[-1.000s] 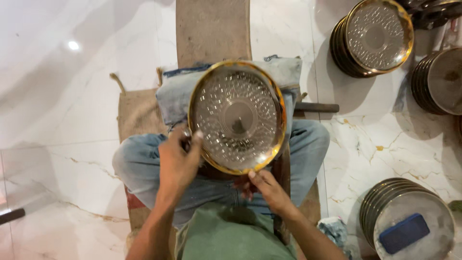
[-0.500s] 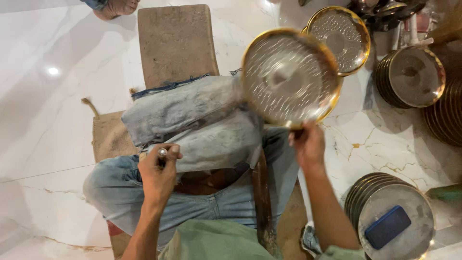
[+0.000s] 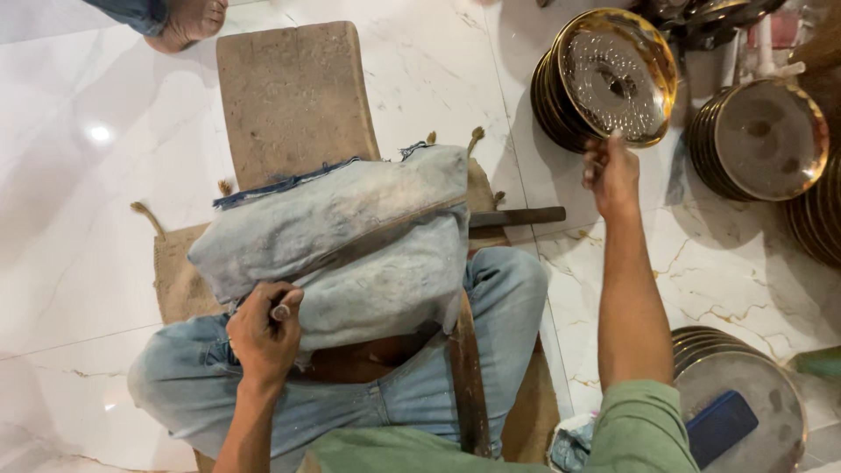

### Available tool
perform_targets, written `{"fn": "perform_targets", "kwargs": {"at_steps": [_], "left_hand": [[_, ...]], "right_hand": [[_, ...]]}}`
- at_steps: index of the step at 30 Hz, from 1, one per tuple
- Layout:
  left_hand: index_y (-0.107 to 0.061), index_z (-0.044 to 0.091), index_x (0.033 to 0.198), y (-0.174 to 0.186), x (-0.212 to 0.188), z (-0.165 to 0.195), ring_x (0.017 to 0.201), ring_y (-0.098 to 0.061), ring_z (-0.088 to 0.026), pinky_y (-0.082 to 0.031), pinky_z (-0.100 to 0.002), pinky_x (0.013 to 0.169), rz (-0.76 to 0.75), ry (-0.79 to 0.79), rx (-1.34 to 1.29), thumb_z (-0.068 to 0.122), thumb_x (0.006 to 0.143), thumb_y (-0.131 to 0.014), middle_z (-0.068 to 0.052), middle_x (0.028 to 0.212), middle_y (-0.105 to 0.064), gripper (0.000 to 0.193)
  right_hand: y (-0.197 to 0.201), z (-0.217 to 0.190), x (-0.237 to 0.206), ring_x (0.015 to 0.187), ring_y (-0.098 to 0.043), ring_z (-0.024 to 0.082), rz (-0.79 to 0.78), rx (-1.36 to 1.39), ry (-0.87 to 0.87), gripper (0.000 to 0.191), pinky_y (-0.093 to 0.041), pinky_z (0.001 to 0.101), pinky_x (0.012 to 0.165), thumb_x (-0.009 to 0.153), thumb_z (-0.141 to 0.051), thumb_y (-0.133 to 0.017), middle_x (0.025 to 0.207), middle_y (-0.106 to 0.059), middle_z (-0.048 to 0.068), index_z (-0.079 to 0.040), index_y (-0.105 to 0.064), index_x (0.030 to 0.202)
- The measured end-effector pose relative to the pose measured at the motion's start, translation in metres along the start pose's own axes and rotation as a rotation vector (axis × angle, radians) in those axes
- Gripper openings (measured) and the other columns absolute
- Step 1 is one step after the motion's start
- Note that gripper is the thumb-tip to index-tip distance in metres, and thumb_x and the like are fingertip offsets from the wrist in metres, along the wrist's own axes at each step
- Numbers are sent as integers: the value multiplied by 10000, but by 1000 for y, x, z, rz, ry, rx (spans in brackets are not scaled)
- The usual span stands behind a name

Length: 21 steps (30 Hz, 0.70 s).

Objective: The person sits cross-legged on the floor with a brass plate resting on their lap. They hold a small punch against the plate's surface with one hand and strike it with a wooden mallet held in the other hand, repeatedly repositioning the punch to emboss a decorative pattern into the metal.

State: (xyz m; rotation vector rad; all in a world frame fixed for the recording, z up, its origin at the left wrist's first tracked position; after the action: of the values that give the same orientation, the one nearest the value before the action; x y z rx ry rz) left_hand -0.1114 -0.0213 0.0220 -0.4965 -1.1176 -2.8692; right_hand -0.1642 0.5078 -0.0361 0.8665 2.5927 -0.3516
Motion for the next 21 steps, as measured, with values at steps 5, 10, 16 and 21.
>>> {"fn": "perform_targets", "kwargs": {"at_steps": [5, 10, 16, 21], "left_hand": [[-669, 60, 959, -6, -4, -8, 674, -647, -282, -476, -376, 618, -21, 17, 81, 87, 916, -759, -116, 833, -682, 103], [-669, 78, 973, -11, -8, -6, 638, -618, -274, -433, -397, 595, -26, -7, 177, 102, 906, -769, -99, 794, -665, 123], [-659, 85, 1017, -14, -7, 7, 647, -618, -253, -473, -370, 597, -19, -28, 113, 48, 887, -717, -88, 800, -648, 147], [-655, 82, 987, -19, -3, 14, 598, -588, -250, -462, -375, 571, -36, -19, 107, 52, 870, -761, -78, 735, -614, 160]], "right_hand": [[61, -14, 10, 513, -495, 110, 104, -721, 144, 477, -380, 280, 471, 1082, -421, -649, 648, -584, 17, 16, -729, 909], [127, -75, -6, 1143, -625, 479, 498, -1442, 640, 505, -479, 542, 983, 964, -180, -821, 1241, -661, 330, 107, -645, 1340], [150, -44, 32, 1467, -367, 517, 309, -1766, 363, 959, -380, 583, 1085, 821, -228, -829, 1609, -391, 316, 85, -348, 1588], [155, -42, 33, 1201, -621, 489, 442, -1819, 282, 323, -513, 579, 981, 1010, -163, -695, 1305, -626, 313, 98, -636, 1189]]}}
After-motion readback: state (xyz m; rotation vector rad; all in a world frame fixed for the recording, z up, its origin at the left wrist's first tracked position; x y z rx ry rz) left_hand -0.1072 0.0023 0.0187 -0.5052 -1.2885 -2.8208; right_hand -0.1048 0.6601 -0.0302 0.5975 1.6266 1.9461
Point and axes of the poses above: each hand's wrist, its own x-axis towards the middle knuckle, its own y-axis out of the back of the hand, z = x × y, the point moved 10 cm from there along x, towards the middle knuckle
